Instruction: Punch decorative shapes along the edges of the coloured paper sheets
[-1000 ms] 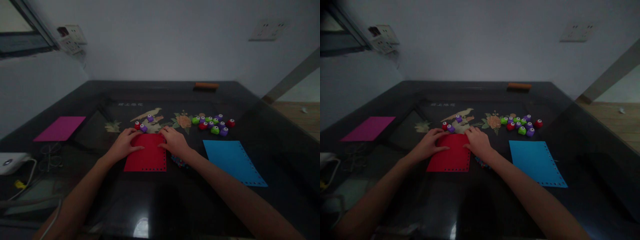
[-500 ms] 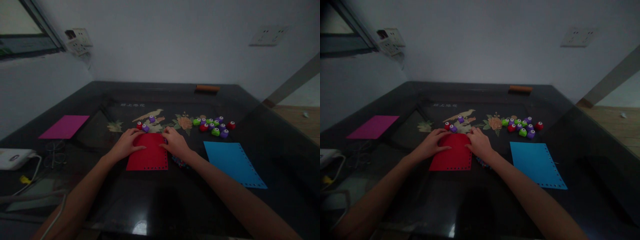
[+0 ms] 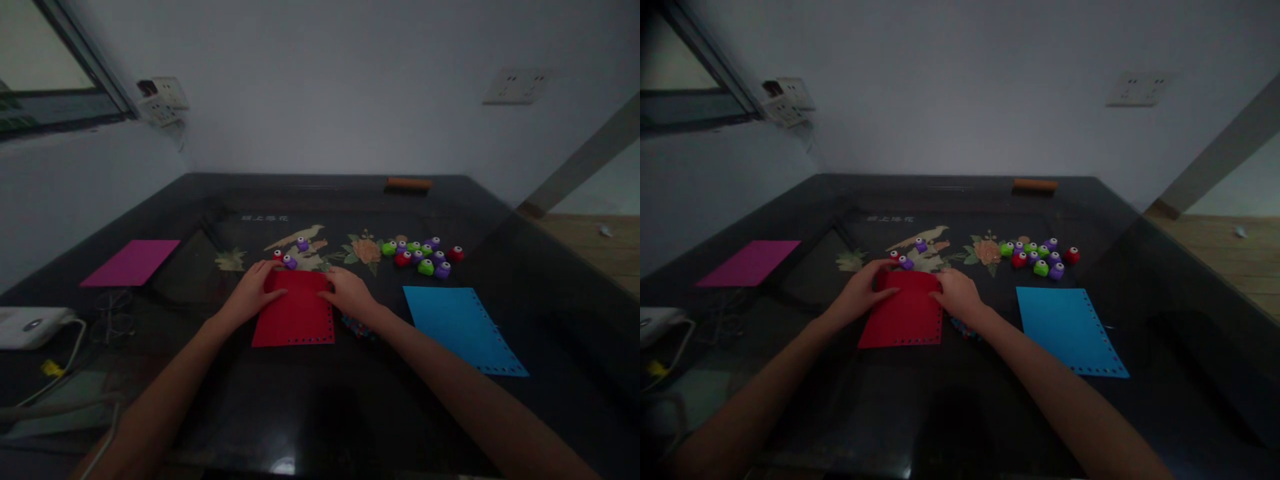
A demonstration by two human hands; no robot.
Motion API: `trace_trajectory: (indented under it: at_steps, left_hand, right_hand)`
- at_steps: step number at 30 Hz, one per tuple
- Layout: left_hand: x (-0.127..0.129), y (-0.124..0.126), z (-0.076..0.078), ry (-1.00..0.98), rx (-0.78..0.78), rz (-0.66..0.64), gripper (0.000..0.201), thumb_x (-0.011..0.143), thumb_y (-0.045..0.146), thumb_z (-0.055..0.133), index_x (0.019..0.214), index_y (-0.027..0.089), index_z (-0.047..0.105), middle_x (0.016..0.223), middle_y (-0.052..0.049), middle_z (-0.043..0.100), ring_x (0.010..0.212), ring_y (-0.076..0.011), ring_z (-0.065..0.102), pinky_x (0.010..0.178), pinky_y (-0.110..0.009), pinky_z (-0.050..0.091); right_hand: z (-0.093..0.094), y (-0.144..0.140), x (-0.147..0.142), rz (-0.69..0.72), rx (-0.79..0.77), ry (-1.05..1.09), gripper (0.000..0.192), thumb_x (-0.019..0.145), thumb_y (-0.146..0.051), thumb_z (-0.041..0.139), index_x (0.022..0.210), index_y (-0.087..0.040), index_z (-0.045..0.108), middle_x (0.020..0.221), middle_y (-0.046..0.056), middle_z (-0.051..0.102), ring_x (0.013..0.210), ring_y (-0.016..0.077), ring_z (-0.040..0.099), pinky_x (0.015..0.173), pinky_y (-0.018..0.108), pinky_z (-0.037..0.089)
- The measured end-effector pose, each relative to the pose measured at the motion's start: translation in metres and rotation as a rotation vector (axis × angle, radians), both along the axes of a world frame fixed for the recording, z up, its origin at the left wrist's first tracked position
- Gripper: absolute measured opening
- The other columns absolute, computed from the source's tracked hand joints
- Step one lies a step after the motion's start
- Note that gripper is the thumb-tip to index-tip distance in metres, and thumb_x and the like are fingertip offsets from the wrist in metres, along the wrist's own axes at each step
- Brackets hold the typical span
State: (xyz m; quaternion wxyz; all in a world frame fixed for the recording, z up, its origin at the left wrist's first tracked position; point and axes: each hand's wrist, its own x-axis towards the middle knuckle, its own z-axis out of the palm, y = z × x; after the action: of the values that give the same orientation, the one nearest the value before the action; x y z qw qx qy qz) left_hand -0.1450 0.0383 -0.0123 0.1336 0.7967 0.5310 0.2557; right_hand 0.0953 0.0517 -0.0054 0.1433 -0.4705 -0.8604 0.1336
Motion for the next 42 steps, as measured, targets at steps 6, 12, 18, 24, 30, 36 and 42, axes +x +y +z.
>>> trace_trajectory:
  at_steps: [6, 12, 18, 24, 30, 36, 42]
  left_hand:
    - [-0.001, 0.002, 0.006, -0.486, -0.224, 0.219, 0.050, 0.074, 0.034, 0.064, 0.118, 0.019, 0.046, 0.093, -0.005, 0.062, 0.081, -0.0213, 0.063, 0.070, -0.037, 0.052]
    - [0.002, -0.003, 0.010, -0.836, -0.465, 0.168, 0.039, 0.081, 0.039, 0.058, 0.113, 0.018, 0.050, 0.106, -0.011, 0.066, 0.086, -0.0233, 0.067, 0.075, -0.039, 0.055]
    - [0.009, -0.008, 0.010, -0.855, -0.586, 0.108, 0.039, 0.079, 0.044, 0.060, 0.108, 0.017, 0.058, 0.100, -0.010, 0.070, 0.082, -0.0239, 0.068, 0.073, -0.039, 0.055]
    - [0.022, -0.019, 0.014, -0.778, -0.680, -0.018, 0.033, 0.081, 0.047, 0.057, 0.089, 0.015, 0.061, 0.069, -0.005, 0.070, 0.055, -0.0166, 0.064, 0.050, -0.027, 0.048]
    - [0.055, -0.035, 0.026, -0.689, -0.712, -0.180, 0.037, 0.082, 0.048, 0.055, 0.067, 0.014, 0.058, 0.050, 0.000, 0.061, 0.044, -0.0093, 0.053, 0.044, -0.020, 0.036]
    - [0.091, -0.039, 0.042, -0.700, -0.712, -0.221, 0.031, 0.084, 0.041, 0.053, 0.069, 0.015, 0.061, 0.054, 0.000, 0.063, 0.048, -0.0102, 0.054, 0.050, -0.022, 0.039]
    - [0.117, -0.035, 0.033, -0.739, -0.699, -0.196, 0.024, 0.082, 0.039, 0.053, 0.075, 0.017, 0.061, 0.057, 0.000, 0.064, 0.052, -0.0126, 0.060, 0.054, -0.023, 0.043]
  right_hand:
    - [0.002, 0.003, -0.001, -0.041, -0.276, 0.332, 0.016, 0.079, -0.030, 0.060, 0.072, -0.017, 0.062, 0.064, 0.001, 0.060, 0.059, 0.0127, 0.053, 0.053, 0.025, 0.037]
    - [0.012, 0.003, 0.000, -0.110, -0.514, 0.637, 0.018, 0.078, -0.028, 0.060, 0.064, -0.017, 0.056, 0.050, -0.002, 0.053, 0.046, 0.0099, 0.048, 0.046, 0.023, 0.035]
    - [0.020, 0.011, 0.013, -0.135, -0.451, 0.723, 0.019, 0.077, -0.030, 0.062, 0.065, -0.016, 0.056, 0.052, -0.001, 0.054, 0.047, 0.0105, 0.048, 0.048, 0.024, 0.035]
    - [0.019, 0.004, 0.036, -0.186, -0.410, 0.885, 0.025, 0.073, -0.039, 0.064, 0.078, -0.014, 0.063, 0.062, 0.001, 0.060, 0.050, 0.0110, 0.049, 0.049, 0.024, 0.036]
    - [0.028, -0.020, 0.072, -0.307, -0.456, 1.014, 0.032, 0.066, -0.046, 0.070, 0.074, -0.016, 0.063, 0.063, 0.001, 0.063, 0.052, 0.0132, 0.054, 0.049, 0.025, 0.040]
    - [0.038, -0.051, 0.095, -0.279, -0.673, 1.097, 0.030, 0.069, -0.042, 0.070, 0.090, -0.020, 0.067, 0.089, 0.006, 0.070, 0.075, 0.0192, 0.065, 0.073, 0.035, 0.051]
    - [0.023, -0.060, 0.100, -0.409, -0.647, 0.948, 0.030, 0.065, -0.041, 0.073, 0.082, -0.018, 0.066, 0.075, 0.005, 0.070, 0.064, 0.0196, 0.064, 0.061, 0.034, 0.051]
